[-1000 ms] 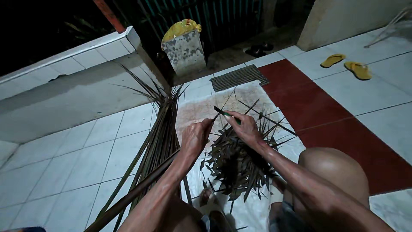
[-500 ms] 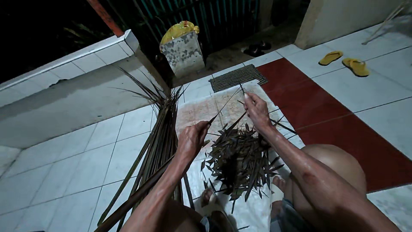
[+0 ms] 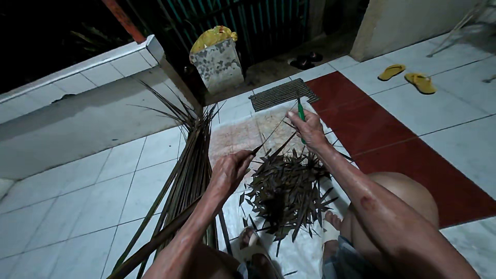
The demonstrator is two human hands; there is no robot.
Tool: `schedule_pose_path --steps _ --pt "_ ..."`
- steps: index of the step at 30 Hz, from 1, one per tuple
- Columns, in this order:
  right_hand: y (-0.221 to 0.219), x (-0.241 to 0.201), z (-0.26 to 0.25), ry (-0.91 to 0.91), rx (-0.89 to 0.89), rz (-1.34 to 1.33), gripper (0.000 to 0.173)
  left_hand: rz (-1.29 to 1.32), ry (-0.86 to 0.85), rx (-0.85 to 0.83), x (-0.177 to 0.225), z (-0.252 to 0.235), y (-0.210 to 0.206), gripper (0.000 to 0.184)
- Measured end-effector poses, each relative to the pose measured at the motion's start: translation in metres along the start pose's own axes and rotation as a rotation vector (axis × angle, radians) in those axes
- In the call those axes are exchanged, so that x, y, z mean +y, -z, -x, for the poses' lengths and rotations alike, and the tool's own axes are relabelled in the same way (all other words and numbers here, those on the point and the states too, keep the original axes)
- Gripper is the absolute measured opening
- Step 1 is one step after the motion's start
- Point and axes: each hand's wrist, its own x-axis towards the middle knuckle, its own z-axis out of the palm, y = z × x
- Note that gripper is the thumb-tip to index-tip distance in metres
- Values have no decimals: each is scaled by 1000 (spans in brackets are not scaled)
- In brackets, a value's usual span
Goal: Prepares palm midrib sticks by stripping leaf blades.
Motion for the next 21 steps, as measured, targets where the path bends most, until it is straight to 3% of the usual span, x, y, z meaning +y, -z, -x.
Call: schedule_pose_path --steps 4,7,8,11,17,21 --pt "10 1 -2 18 177 300 34 7 6 7 -3 0 4 33" --pt "24 2 -3 -75 322 405 40 18 35 31 -7 -1 9 32" --pt "26 2 0 -120 306 424 39 27 43 39 -9 -1 11 31" --pt "22 1 21 -228 22 432 37 47 57 55 -12 -4 12 31" --pt "-5 -31 59 -16 -98 324 38 63 46 43 -12 -12 5 30" --pt "-35 -25 63 -26 -180 176 38 73 -5 -21 0 -19 -7 32"
